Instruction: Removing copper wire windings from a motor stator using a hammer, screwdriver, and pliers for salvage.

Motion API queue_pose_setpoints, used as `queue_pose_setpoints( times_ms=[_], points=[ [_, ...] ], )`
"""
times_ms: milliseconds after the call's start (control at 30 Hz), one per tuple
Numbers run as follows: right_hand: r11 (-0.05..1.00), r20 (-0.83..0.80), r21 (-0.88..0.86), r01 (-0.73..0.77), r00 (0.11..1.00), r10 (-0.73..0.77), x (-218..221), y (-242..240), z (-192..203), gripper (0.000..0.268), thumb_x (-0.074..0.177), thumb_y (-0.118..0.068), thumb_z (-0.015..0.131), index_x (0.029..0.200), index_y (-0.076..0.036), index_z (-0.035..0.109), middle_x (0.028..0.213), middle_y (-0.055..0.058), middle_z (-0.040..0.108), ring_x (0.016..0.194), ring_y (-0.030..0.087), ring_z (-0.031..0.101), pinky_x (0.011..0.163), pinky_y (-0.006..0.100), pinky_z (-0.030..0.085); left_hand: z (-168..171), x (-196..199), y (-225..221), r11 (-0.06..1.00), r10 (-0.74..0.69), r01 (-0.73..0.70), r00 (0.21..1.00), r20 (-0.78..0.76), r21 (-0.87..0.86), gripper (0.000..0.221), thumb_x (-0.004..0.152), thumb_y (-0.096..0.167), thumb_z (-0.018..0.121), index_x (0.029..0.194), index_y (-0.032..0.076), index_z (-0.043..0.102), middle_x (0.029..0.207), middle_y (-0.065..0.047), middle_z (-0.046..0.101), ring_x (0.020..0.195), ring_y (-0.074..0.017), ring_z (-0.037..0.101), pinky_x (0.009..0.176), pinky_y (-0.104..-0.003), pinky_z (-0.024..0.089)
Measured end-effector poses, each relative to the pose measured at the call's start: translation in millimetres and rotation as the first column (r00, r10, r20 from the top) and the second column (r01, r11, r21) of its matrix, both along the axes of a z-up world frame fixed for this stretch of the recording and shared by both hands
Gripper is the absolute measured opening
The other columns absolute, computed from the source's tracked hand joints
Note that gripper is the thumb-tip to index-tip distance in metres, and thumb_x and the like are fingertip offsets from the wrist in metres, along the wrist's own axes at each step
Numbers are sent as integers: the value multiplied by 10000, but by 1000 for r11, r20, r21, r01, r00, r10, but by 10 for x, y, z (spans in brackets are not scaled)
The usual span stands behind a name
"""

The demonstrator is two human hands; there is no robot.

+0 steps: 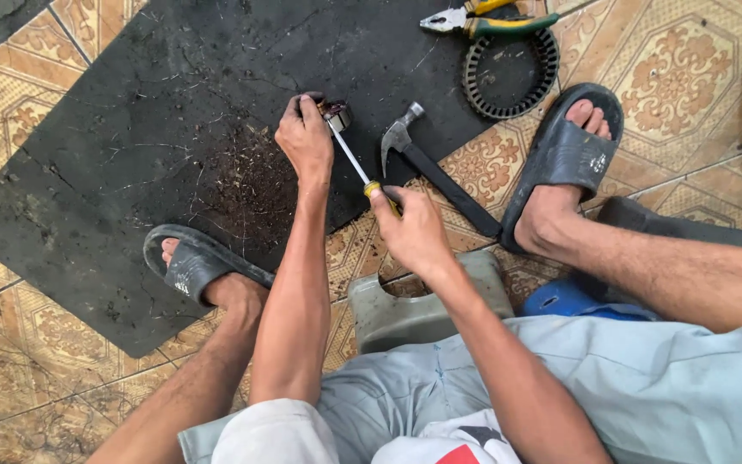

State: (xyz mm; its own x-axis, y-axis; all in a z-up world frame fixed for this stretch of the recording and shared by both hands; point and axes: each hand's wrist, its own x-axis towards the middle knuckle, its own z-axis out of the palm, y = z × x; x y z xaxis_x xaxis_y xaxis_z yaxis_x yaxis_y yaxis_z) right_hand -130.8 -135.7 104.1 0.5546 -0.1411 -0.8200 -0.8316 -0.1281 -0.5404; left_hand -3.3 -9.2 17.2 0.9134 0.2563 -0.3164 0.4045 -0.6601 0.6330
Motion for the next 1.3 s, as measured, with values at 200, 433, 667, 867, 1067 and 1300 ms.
queue_pose_setpoints(
  times_ms=[200,433,667,867,1067,1300],
  points=[
    [688,-346,379,619,785,-514,21,-55,16,348,975,-351,670,1040,-10,679,603,114,567,424,163,539,295,247,421,53,19,-41,1000,-16,16,1000,-23,-21,404,949,356,443,952,126,776,923,-187,778,975,-376,744,905,-502,545],
    [998,-28,20,58,998,-57,-1,100,65,495,966,-472,605,1214,-69,752,1078,209,760,1084,390,709,887,482,598,17,77,26,999,32,-29,997,-72,41,406,932,359,459,953,106,776,965,-204,765,1039,-418,707,970,-549,493],
    [993,-39,-28,116,992,-117,149,-428,513,670,907,-504,688,1314,24,611,1129,365,674,1128,504,657,878,581,555,50,231,179,936,-230,305,909,-348,178,447,870,389,536,918,24,791,901,-229,750,984,-487,690,945,-620,491],
    [1000,-160,-1,-15,987,14,-172,-493,144,569,830,-317,757,1279,-42,541,1258,329,651,1196,483,629,967,552,542,68,63,165,678,-639,715,689,-343,173,453,946,234,540,1316,-23,591,1318,-325,498,1017,-563,650,847,-648,554],
    [972,-33,-58,-230,973,228,-45,-520,593,359,886,-215,715,1190,-24,713,1101,260,724,1053,439,716,881,503,590,487,-136,492,774,-617,622,783,83,-120,359,1072,307,523,1193,-28,564,1135,-235,472,1093,-529,545,954,-594,465],
    [976,184,-180,-126,970,159,-108,-619,724,346,815,-187,832,1089,-19,705,1056,239,728,1064,452,699,884,511,573,256,-709,604,745,-666,642,706,239,181,227,1002,137,611,1216,61,607,1116,-178,528,1029,-454,610,867,-536,499]
  ],
)
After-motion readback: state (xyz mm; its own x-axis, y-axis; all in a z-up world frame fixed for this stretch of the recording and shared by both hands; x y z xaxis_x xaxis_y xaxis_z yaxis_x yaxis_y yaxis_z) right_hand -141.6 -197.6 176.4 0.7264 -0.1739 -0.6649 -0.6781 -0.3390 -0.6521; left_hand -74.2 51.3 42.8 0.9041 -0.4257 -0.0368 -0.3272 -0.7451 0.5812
